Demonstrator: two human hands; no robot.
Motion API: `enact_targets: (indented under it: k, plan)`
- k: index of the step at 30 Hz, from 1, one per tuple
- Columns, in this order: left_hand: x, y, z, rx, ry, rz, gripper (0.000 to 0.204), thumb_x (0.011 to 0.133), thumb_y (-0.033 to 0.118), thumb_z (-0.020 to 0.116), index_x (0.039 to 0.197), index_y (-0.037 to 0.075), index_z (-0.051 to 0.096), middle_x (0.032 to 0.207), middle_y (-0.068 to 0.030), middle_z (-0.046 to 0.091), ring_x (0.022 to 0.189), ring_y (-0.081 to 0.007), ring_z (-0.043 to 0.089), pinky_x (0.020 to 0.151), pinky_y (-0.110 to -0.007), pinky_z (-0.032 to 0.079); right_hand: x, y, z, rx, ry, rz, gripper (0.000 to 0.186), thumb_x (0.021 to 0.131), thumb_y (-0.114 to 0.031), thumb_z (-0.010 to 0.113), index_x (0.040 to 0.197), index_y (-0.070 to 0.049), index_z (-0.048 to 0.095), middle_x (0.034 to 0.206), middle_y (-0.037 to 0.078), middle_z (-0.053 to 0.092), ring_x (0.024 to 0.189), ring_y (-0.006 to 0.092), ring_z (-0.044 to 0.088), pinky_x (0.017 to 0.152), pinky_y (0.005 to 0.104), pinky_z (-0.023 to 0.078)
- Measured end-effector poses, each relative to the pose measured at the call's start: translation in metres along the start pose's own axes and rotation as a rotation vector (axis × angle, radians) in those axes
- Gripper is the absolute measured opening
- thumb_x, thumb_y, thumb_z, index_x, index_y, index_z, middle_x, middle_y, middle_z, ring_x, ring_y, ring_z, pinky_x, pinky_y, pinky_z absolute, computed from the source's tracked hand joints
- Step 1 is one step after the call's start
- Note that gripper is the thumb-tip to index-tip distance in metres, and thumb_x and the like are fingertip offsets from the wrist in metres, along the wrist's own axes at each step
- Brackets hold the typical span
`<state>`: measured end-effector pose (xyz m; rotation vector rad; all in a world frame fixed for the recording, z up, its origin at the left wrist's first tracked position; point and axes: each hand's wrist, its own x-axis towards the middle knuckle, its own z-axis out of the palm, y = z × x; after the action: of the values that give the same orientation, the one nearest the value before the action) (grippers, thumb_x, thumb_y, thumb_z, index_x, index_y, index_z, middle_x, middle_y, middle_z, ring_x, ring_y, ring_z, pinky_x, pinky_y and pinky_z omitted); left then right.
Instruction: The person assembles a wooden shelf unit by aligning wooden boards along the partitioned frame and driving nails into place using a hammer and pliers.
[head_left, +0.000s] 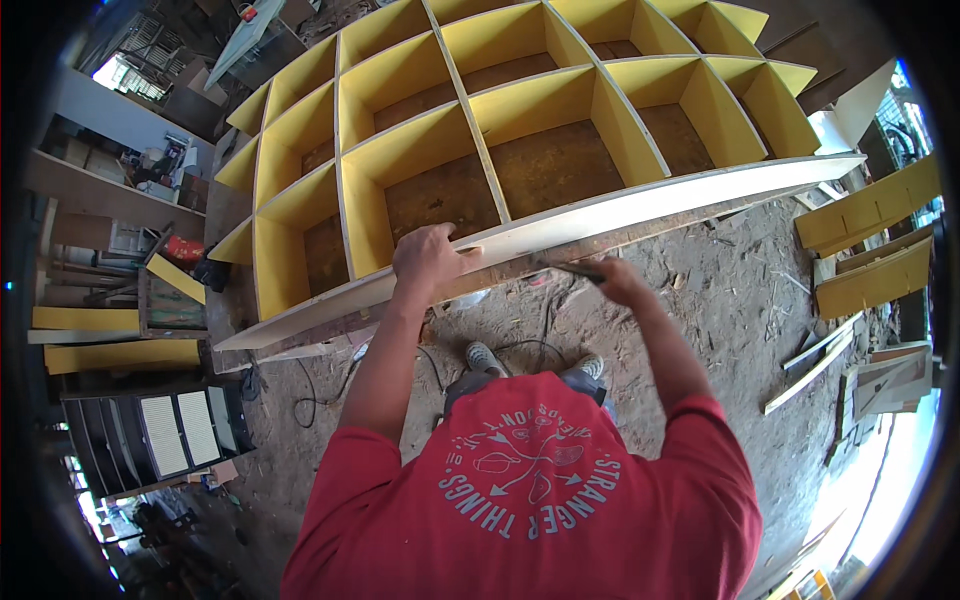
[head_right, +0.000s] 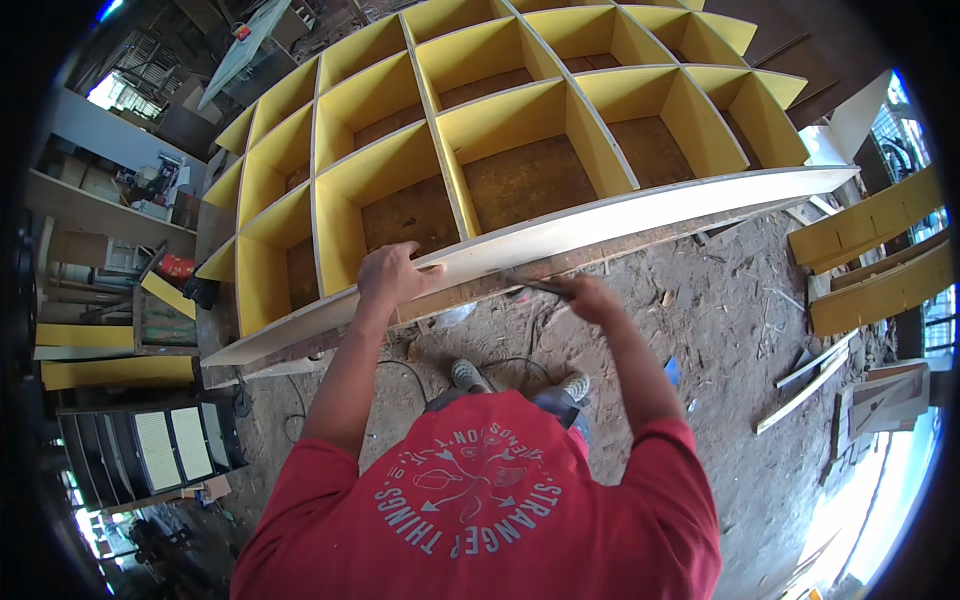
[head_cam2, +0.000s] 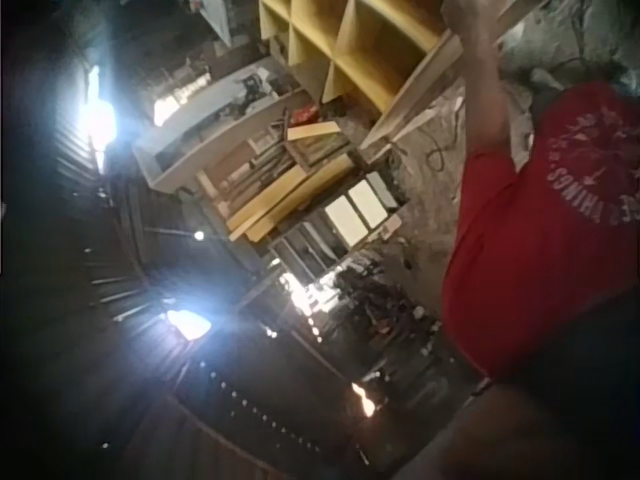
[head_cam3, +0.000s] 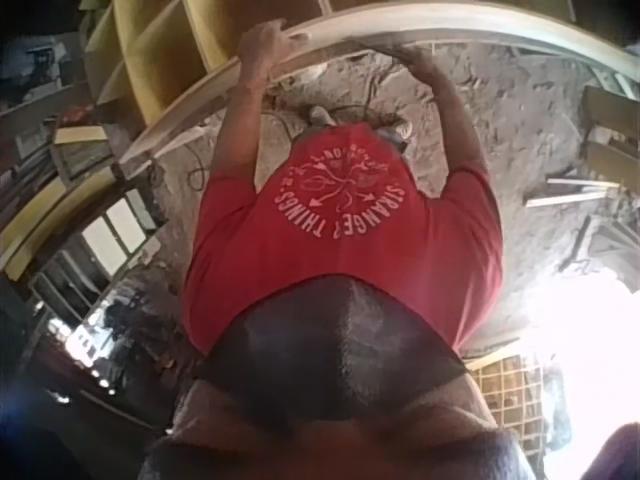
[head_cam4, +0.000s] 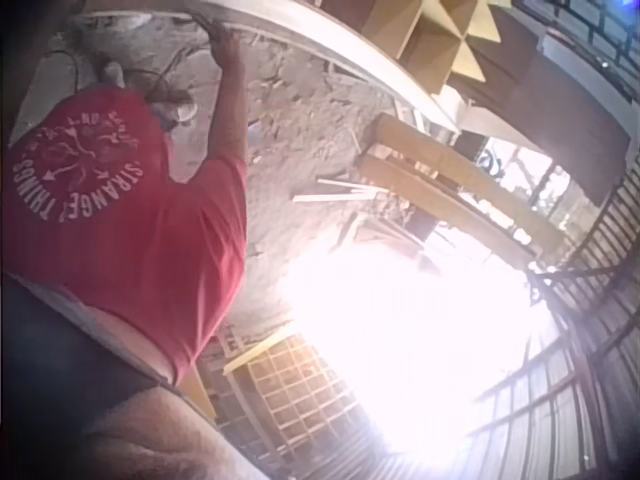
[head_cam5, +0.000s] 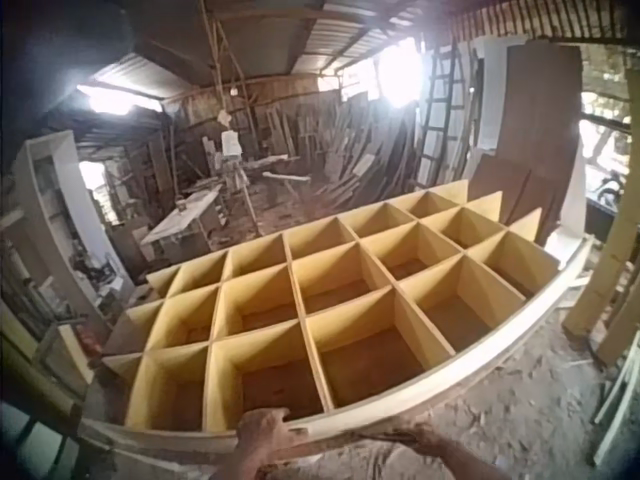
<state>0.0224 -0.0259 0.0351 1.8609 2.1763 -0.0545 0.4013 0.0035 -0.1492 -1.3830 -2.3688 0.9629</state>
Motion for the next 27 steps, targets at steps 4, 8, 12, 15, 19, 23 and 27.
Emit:
enact_targets:
  k: [4,8,12,15,19,23,27]
  plan:
    - [-0.002,-0.002,-0.002,-0.029,0.012,0.008,0.072,0.076,0.062,0.077,0.125,0.009,0.076,0.116,-0.02,0.077,0.113,-0.0364,0.073,0.102,-0.047,0.056,-0.011,-0.008,-0.037,-0.016,-0.168,0.089,0.038,0.096,-0.026,0.07,0.134,-0.021,0.073,0.102,0.024,0.075,0.099,0.04,0.074,0.087,0.0494,0.058]
    - [-0.003,-0.011,0.004,-0.041,0.023,0.042,0.074,0.076,0.062,0.078,0.127,0.009,0.074,0.12,-0.0204,0.076,0.114,-0.0366,0.072,0.102,-0.047,0.055,-0.054,-0.062,-0.032,0.259,-0.081,0.243,0.037,0.101,-0.031,0.072,0.132,-0.011,0.073,0.085,0.018,0.073,0.075,0.0214,0.068,0.075,0.04,0.054]
    - [-0.01,-0.027,0.009,-0.295,0.256,0.325,0.066,0.08,0.054,0.079,0.124,0.006,0.074,0.118,-0.0196,0.076,0.112,-0.0345,0.073,0.099,-0.045,0.057,-0.073,-0.119,-0.015,0.398,0.036,0.174,0.038,0.102,-0.024,0.071,0.133,-0.002,0.07,0.084,0.013,0.065,0.074,0.0165,0.058,0.069,0.0361,0.049]
    - [-0.01,-0.033,0.007,-0.629,0.296,0.484,0.051,0.086,0.04,0.082,0.12,0.003,0.073,0.114,-0.0175,0.076,0.109,-0.0302,0.074,0.097,-0.041,0.057,-0.075,-0.158,0.003,0.503,0.121,0.15,0.04,0.103,-0.021,0.069,0.137,-0.001,0.067,0.084,0.015,0.063,0.073,0.0208,0.059,0.069,0.038,0.049]
    - [-0.023,-0.036,0.011,-0.976,0.199,0.589,0.029,0.092,0.018,0.082,0.113,-0.001,0.074,0.105,-0.0115,0.076,0.101,-0.0189,0.072,0.093,-0.033,0.056,-0.067,-0.212,0.007,0.406,0.158,0.118,0.041,0.102,-0.018,0.068,0.14,-0.002,0.066,0.086,0.019,0.063,0.075,0.0311,0.063,0.07,0.0395,0.049]
    - [-0.032,-0.063,0.025,-1.27,0.069,0.526,0.018,0.094,0.011,0.08,0.108,0.0,0.075,0.106,-0.0087,0.076,0.101,-0.0158,0.071,0.092,-0.033,0.055,-0.054,-0.248,0.028,0.425,0.184,0.058,0.045,0.102,-0.017,0.066,0.145,-0.005,0.062,0.088,0.02,0.061,0.077,0.0332,0.063,0.073,0.0413,0.05]
    - [-0.034,-0.095,0.016,-1.722,-0.169,0.429,0.008,0.096,0.003,0.076,0.104,0.002,0.076,0.109,-0.0071,0.074,0.103,-0.0148,0.068,0.094,-0.033,0.054,-0.036,-0.28,0.049,0.427,0.226,-0.069,0.053,0.1,-0.015,0.067,0.151,-0.008,0.057,0.09,0.019,0.062,0.084,0.0351,0.063,0.079,0.0428,0.051]
